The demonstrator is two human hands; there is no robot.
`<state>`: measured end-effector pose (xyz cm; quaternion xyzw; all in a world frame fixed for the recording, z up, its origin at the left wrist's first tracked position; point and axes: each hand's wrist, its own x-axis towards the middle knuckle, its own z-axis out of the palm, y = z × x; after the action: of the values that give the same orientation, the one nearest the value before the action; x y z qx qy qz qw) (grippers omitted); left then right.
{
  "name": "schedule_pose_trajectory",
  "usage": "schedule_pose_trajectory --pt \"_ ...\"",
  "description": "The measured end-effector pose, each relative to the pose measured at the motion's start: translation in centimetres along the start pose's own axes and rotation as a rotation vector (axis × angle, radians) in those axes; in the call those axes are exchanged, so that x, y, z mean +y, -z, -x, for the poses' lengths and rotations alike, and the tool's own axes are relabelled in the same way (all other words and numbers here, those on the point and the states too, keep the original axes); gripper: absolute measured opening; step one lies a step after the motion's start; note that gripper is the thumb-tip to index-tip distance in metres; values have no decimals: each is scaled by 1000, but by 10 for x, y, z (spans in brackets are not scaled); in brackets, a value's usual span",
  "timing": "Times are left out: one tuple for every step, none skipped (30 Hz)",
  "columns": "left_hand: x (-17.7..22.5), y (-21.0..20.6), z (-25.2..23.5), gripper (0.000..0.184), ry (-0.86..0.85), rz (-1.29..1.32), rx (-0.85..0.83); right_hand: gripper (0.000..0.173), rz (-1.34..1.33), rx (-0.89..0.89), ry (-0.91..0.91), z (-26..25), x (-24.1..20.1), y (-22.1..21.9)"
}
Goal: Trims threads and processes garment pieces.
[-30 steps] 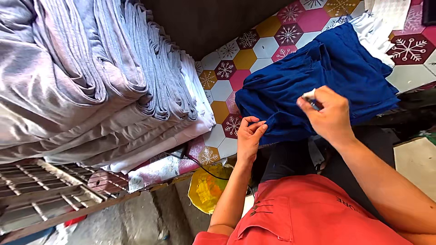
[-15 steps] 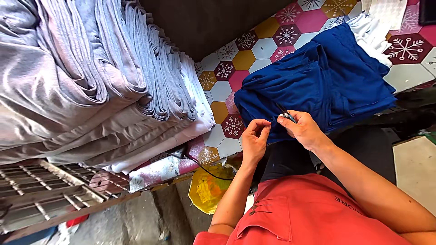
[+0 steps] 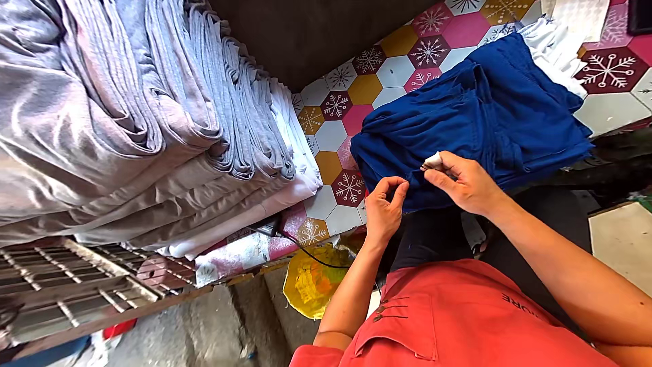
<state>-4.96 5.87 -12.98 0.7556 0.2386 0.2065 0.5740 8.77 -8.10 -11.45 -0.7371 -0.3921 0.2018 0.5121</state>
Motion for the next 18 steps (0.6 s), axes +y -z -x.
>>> schedule_pose_trajectory --pt "0 0 0 7 3 -19 5 31 74 -3 44 0 3 6" --pt "1 1 -1 8 2 -31 9 33 148 3 87 1 6 10" --pt "1 1 -2 8 -7 -41 12 33 205 11 128 2 9 11" --pt "1 1 -2 8 -21 -46 14 32 241 20 171 3 12 10" --pt "0 1 -2 8 -36 -49 12 31 270 28 212 5 14 9" --pt "-1 1 -3 8 -52 -54 9 30 290 40 259 6 16 7" --pt "-1 1 -3 8 -64 -62 5 29 306 48 300 6 18 5" --pt "-2 1 -3 8 -76 -71 2 29 322 53 331 6 19 3" --pt "-2 1 -3 9 -90 -84 1 29 333 52 351 5 20 1" --pt "-2 1 -4 9 -105 -99 -1 29 341 50 366 5 20 0" --pt "-2 1 -4 8 -117 -114 -2 29 348 50 377 4 20 -1" --pt "-3 1 -4 8 -127 -125 -3 29 352 51 381 4 21 -2" --pt "-3 1 -4 8 -135 -135 -5 29 350 51 383 3 21 -3" --pt "-3 1 -4 8 -140 -143 -6 29 350 54 384 3 22 -3" --pt "-3 1 -4 8 -143 -148 -8 28 351 59 387 2 22 -4" --pt "-3 1 -4 8 -143 -150 -11 26 352 65 389 1 23 -4" --pt "-2 1 -5 8 -135 -145 -15 25 354 73 390 1 23 -5" --pt "-2 1 -5 8 -117 -131 -18 25 353 76 383 2 23 -5"
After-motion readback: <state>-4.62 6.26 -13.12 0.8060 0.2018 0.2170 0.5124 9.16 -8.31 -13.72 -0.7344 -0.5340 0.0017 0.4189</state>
